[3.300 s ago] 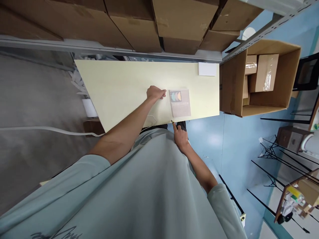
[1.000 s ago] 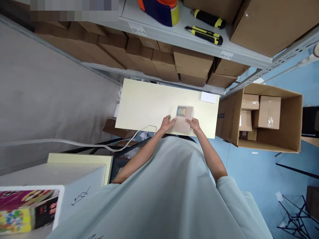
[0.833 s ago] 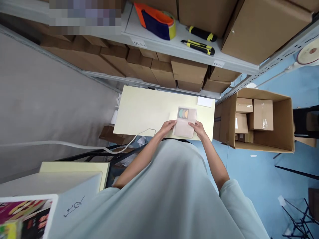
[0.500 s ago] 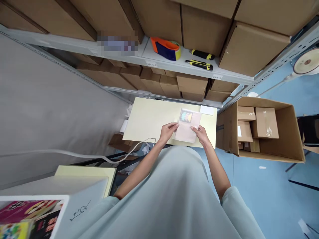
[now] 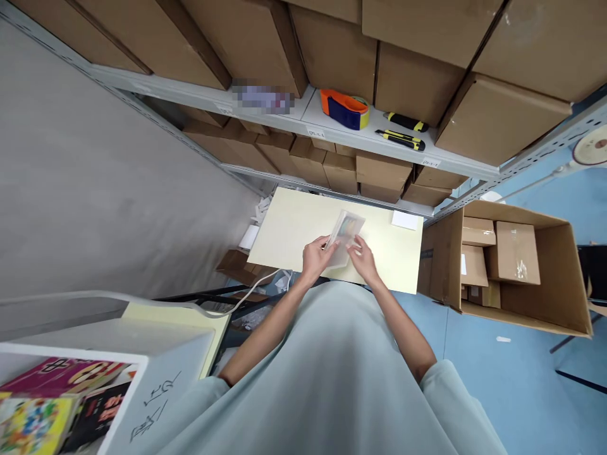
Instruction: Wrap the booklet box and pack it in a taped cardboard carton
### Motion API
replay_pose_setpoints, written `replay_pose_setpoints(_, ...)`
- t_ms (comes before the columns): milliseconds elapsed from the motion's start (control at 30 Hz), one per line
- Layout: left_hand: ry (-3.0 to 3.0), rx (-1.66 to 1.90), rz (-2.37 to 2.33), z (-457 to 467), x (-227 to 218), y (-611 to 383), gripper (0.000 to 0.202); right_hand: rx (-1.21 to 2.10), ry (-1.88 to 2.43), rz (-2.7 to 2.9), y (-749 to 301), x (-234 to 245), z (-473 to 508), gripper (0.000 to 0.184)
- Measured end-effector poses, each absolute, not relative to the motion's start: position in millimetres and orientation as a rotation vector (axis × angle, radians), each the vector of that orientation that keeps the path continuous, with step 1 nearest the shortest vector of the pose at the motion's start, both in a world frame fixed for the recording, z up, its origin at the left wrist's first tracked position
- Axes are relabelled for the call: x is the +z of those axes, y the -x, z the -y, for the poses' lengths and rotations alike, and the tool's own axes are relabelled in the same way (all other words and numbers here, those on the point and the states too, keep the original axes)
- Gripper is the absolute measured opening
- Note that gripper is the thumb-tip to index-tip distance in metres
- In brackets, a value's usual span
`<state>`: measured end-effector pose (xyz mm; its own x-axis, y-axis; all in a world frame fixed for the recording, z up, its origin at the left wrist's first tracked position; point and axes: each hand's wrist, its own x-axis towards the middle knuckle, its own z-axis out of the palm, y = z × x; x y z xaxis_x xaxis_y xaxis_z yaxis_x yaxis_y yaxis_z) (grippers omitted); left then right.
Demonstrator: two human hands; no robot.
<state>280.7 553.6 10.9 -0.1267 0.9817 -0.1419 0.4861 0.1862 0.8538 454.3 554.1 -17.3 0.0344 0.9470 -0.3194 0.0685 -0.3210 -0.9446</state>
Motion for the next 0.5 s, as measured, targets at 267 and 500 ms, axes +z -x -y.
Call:
replay_pose_setpoints(267, -1.67, 0.776, -1.511, -523, 24, -275, 0.059, 1.442, 1.411, 1.027, -398, 8, -553, 0.055)
replay_pose_setpoints(500, -1.077, 1.065, -1.675, -551, -16, -178, 0.046, 1.747, 1.412, 0.918, -398, 8, -572, 0.057)
